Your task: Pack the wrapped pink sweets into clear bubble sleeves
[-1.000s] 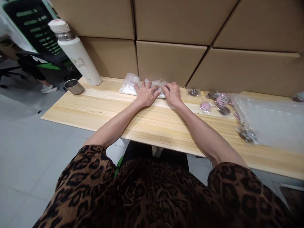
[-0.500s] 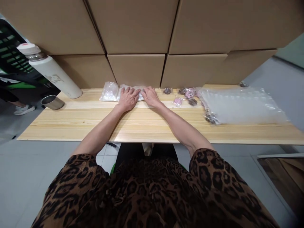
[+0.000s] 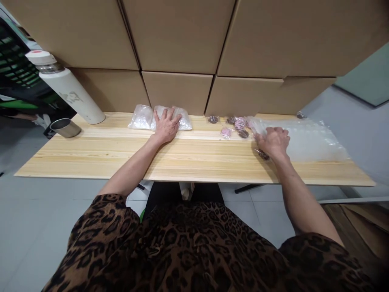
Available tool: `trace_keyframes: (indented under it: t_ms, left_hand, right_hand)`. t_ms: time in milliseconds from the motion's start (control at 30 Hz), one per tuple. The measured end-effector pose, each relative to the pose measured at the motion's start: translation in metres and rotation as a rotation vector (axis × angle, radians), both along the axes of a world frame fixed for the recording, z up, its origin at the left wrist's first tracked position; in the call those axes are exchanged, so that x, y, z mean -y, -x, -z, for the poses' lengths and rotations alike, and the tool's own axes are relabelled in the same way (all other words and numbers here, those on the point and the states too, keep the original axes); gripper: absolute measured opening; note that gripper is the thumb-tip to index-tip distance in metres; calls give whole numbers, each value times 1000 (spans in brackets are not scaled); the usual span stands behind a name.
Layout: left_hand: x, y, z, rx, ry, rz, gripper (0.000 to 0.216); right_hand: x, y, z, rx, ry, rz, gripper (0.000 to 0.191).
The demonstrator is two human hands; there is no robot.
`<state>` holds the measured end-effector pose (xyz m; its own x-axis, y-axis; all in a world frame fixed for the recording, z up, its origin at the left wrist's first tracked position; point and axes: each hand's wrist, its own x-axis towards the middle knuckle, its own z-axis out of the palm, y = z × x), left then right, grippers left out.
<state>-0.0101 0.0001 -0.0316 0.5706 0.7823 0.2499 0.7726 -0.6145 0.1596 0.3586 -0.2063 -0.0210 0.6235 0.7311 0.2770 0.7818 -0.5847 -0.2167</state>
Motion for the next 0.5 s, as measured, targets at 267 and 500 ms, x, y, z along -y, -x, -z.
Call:
trace_keyframes:
  t_ms: [267,500]
  left_hand:
    - [19,-1,-15,333,-46,92,62]
    - [139,-14,-23,818,864,435,81]
  right_hand:
    - [38,-4,-31,-48,-276,-39,38]
    - [57,143,-36,-56,-524,-697,26]
